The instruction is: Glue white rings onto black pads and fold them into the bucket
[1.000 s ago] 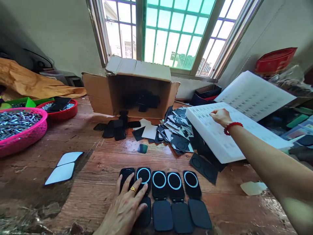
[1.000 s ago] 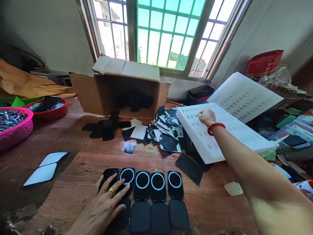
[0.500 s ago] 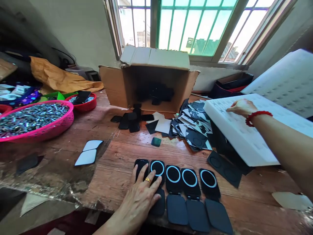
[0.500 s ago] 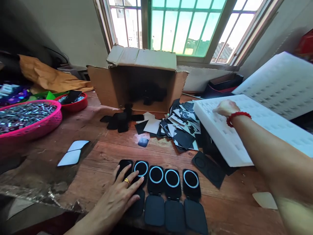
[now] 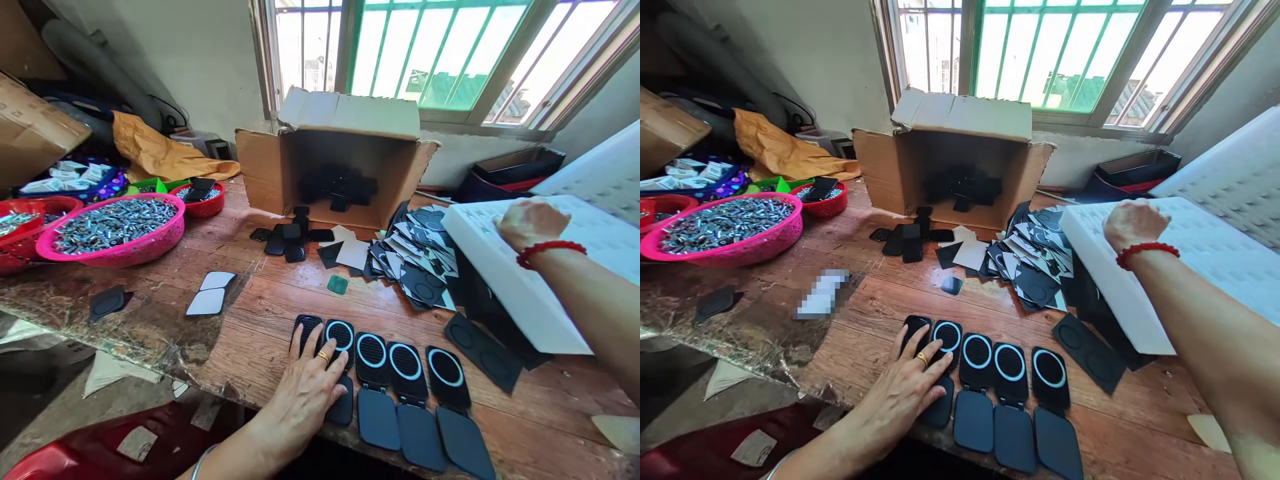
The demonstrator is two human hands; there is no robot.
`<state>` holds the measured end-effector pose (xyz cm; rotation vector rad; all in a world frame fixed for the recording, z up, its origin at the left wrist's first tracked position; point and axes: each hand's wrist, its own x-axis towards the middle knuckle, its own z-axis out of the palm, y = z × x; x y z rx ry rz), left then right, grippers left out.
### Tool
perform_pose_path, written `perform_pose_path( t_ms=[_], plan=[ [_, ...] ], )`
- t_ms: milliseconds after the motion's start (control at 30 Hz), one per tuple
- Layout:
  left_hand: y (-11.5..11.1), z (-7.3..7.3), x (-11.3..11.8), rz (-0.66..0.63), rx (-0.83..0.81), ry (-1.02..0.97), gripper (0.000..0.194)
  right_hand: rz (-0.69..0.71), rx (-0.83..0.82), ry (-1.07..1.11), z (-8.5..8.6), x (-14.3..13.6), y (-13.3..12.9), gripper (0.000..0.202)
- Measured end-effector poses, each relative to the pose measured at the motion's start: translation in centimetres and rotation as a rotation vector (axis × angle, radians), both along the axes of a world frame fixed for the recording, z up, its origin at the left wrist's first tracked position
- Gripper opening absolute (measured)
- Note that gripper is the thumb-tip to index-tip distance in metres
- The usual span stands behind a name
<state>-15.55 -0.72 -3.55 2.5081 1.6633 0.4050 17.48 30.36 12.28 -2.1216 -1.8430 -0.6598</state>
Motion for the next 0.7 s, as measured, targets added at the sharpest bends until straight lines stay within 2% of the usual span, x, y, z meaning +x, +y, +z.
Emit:
perform_pose_path(
  t_ms=[100,167,333,433,500,567,700],
  plan=[
    [0.2,1.0,0.2,-0.018,-0.047,-0.008,0.046,0.054,-0.007,0.211,0.8,-1.8,-3.2,0.020],
    [0.1,1.3,-0.1,-0.006,-0.041,-0.038,0.048,0.162,-0.083,0.378,0.5,-3.5,-5.7,0.014],
    [-0.7,2.0,-1.8,0.153,0.010,-0.090,0.047,0.463,-0.445,0.779,-3.0,-8.2,-12.0,0.022],
    [-1.6,2.6,-3.1,0.255,-0.015,-0.088,0.037,0.561,-0.657,1.056,-5.1,-10.6,-14.5,0.028],
    [-2.3,2.8,-3.8,0.273,-0.041,-0.083,0.038,0.626,-0.761,1.216,-6.2,-12.1,-15.6,0.034],
    [-2.9,2.6,-4.1,0.260,-0.061,-0.074,0.042,0.749,-0.755,1.199,-7.5,-13.8,-16.7,0.031],
    [-3.4,1.8,-4.3,0.248,-0.064,-0.043,0.048,1.077,-0.415,0.686,-10.7,-17.3,-19.2,0.016]
  ],
)
